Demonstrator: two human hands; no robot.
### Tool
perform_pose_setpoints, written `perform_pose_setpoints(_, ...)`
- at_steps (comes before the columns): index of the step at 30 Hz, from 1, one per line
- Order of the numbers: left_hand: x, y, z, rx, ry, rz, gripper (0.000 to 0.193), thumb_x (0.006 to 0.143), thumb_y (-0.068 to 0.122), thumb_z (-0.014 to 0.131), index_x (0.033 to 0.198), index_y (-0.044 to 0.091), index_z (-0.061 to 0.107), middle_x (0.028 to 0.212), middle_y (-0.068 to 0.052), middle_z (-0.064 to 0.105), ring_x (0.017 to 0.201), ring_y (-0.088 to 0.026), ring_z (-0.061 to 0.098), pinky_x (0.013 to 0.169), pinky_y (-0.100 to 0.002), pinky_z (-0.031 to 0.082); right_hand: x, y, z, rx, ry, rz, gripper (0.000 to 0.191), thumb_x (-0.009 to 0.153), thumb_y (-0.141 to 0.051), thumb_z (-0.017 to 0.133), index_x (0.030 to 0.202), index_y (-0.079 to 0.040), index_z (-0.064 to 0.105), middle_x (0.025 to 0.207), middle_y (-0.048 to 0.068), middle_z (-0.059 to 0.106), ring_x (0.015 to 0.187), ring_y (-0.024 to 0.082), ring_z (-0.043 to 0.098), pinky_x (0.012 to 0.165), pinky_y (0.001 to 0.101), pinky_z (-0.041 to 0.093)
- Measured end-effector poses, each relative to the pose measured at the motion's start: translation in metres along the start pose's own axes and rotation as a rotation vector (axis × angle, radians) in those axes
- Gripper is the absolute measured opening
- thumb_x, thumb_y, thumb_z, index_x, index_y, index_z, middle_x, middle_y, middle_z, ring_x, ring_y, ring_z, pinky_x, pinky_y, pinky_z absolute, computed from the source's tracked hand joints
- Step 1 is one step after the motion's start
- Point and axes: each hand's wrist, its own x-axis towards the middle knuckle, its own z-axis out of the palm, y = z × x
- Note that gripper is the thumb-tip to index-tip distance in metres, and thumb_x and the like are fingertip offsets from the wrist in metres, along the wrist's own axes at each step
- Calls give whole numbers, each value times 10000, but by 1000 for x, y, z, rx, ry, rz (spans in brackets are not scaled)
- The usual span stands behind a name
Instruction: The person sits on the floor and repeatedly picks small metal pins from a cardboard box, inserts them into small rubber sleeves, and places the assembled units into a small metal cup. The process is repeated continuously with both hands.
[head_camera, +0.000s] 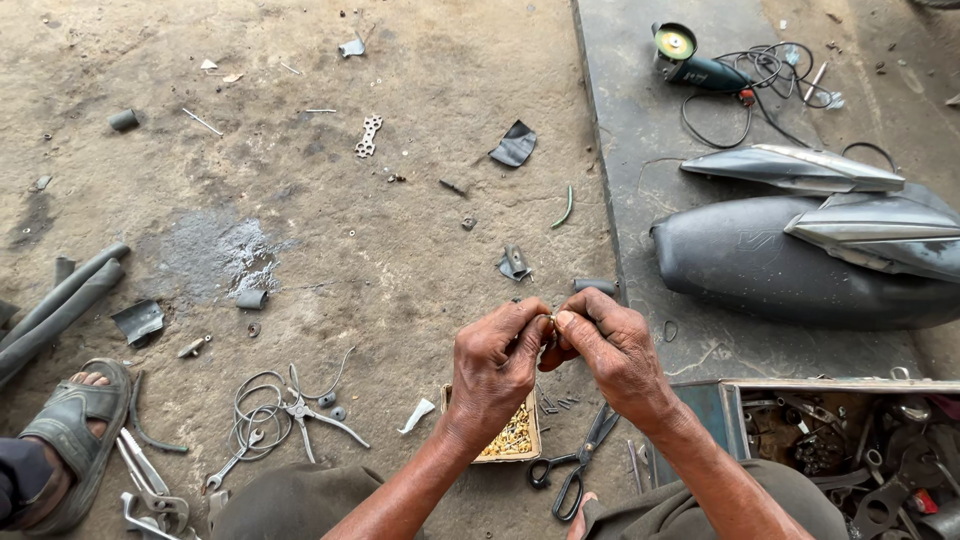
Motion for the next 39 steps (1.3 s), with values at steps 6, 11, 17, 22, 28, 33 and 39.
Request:
perform_pose_setpoints(6, -2, -9, 2, 69, 1, 72, 51, 984, 70, 684, 978, 24, 663, 768, -73, 653, 667, -157, 653, 605, -333, 534, 0, 10, 0, -15, -4, -16, 187, 1022, -130, 556, 979, 29, 644, 835, 117, 738, 777, 175, 773, 711, 331, 670)
perform_pose_setpoints(11, -7, -13, 3, 58, -22, 78, 47, 999, 57, 668, 1000, 12, 653, 787, -90, 652, 704, -184, 669, 638, -342, 544, -1, 14, 1, -8, -21, 34, 195, 1020, -136, 549, 973, 30, 641, 850, 111, 746, 781, 185, 789, 705, 334, 676)
perform_pose_setpoints(17, -11, -25, 8, 102, 0, 176, 128, 994, 48, 657, 1111, -3, 648, 926, -120, 700, 813, -218, 720, 675, -352, 587, 0, 23, 0, -3, -35, 59, 196, 1022, -147, 550, 983, 18, 646, 857, 113, 742, 789, 186, 787, 706, 334, 681)
perform_pose_setpoints(22, -19, -42, 13, 198, -69, 149, 51, 1031, 43, 635, 1075, 27, 617, 875, -119, 671, 805, -248, 704, 693, -376, 585, -3, 31, -2, -19, -35, 52, 190, 1024, -145, 547, 982, 15, 641, 860, 108, 741, 807, 178, 779, 723, 335, 684)
perform_pose_setpoints(28, 0, -29, 10, 266, -74, 231, 106, 1000, 23, 629, 1104, 32, 612, 934, -156, 686, 861, -315, 707, 701, -414, 573, 14, 8, -8, 55, -44, 186, 208, 1001, -166, 549, 930, 17, 618, 785, 122, 722, 710, 197, 771, 662, 354, 665)
perform_pose_setpoints(33, 7, -14, 7, 102, -117, 88, 288, 942, 40, 681, 1224, 40, 628, 974, -123, 777, 866, -233, 786, 696, -354, 620, 16, -3, -23, 267, -53, 157, 246, 996, -198, 571, 886, 17, 613, 723, 72, 616, 610, 203, 718, 581, 393, 669)
perform_pose_setpoints(39, 4, -14, 5, 26, -72, 24, 183, 980, 94, 694, 1151, 50, 645, 973, -86, 801, 938, -170, 804, 732, -288, 651, 11, -4, -21, 410, -50, 216, 215, 977, -168, 588, 857, 6, 627, 692, 49, 575, 580, 183, 680, 535, 397, 642)
